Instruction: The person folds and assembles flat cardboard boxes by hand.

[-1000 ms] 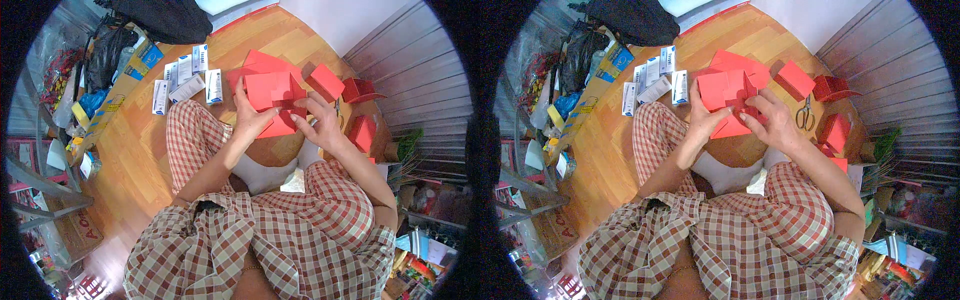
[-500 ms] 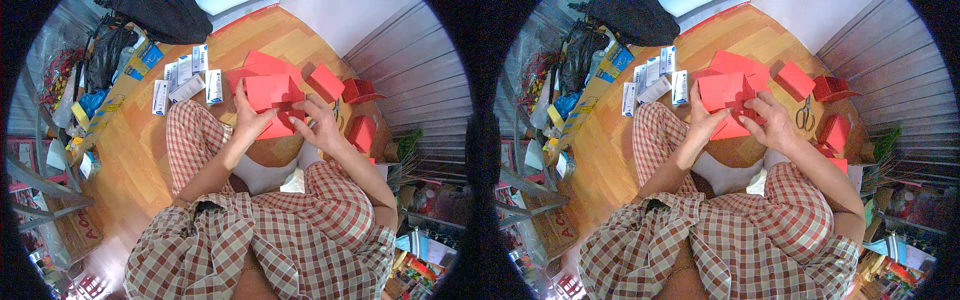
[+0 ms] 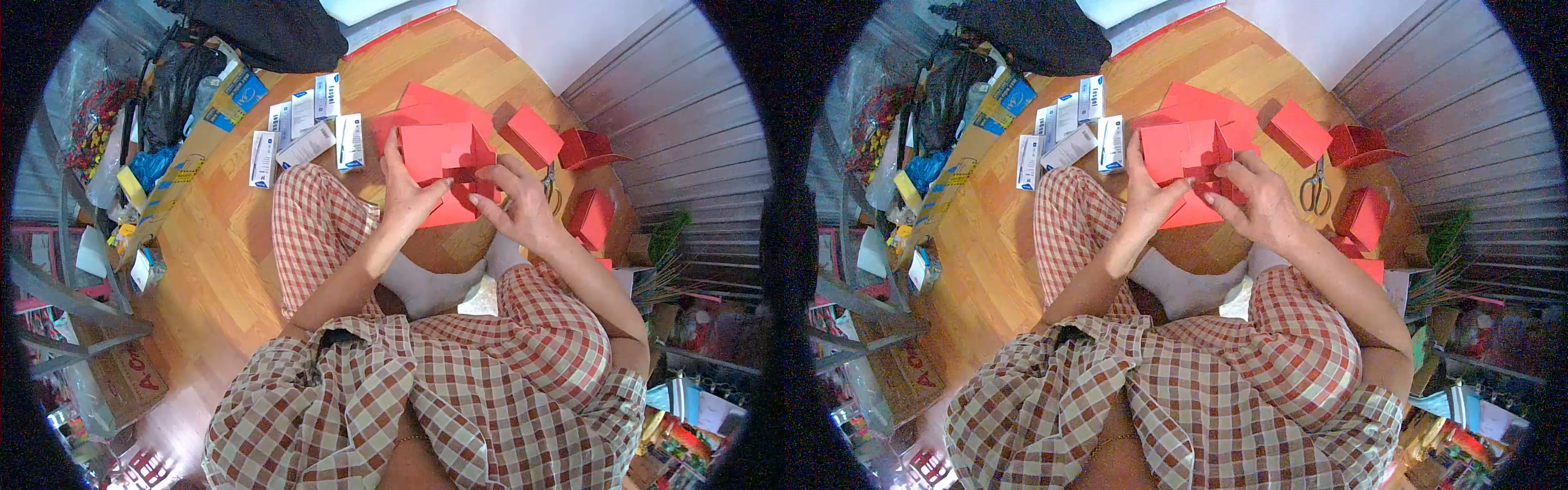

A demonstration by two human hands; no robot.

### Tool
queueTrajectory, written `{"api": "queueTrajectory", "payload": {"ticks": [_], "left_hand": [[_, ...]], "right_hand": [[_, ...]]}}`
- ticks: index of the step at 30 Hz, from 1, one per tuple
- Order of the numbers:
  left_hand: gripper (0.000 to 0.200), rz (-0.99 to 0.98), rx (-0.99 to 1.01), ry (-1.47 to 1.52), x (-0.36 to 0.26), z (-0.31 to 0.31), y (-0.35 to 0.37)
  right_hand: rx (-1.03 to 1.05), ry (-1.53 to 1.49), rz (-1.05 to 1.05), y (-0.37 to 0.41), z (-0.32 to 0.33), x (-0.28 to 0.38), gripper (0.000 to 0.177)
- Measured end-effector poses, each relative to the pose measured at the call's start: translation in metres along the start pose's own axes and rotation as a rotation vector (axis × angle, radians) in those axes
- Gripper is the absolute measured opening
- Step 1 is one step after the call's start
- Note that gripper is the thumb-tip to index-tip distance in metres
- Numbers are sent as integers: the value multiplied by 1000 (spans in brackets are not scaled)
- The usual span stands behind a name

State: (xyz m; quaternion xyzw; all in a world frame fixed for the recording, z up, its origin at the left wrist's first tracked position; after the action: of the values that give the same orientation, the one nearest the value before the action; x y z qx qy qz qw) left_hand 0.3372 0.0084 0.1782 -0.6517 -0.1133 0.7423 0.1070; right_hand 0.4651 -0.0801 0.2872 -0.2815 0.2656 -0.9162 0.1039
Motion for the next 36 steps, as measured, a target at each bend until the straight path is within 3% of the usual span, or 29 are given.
{"api": "queueTrajectory", "payload": {"ticks": [13,19,21,25,30,36], "left_hand": [[105,-4,36,-77,-11,1,4],[105,3,95,-138,-19,-1,8],[106,-105,148,-191,-28,-6,11],[105,-135,216,-169,-37,-11,14],[105,-195,264,-260,-44,-17,18],[106,-178,318,-305,-43,-23,22]], "right_hand": [[-37,-7,-70,-9,9,1,39],[-66,127,-39,-22,20,-13,41],[17,251,-68,-25,19,-25,46],[100,354,-40,-25,12,-26,53],[393,468,-96,-14,-12,-29,71],[435,503,-124,-11,-17,-33,84]]}}
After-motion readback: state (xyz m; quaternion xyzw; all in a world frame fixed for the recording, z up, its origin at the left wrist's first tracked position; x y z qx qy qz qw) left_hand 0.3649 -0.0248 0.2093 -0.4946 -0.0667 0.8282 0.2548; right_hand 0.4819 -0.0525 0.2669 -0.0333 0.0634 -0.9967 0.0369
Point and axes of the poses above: each hand's wrist, its own y-axis away from the middle knuckle, its own z-axis out of the back of the hand, x = y × z, the point moved 7 cm from there along -y, towards the middle knuckle, and after that the axes turned 13 degrees about -x, right-handed, at the moved point
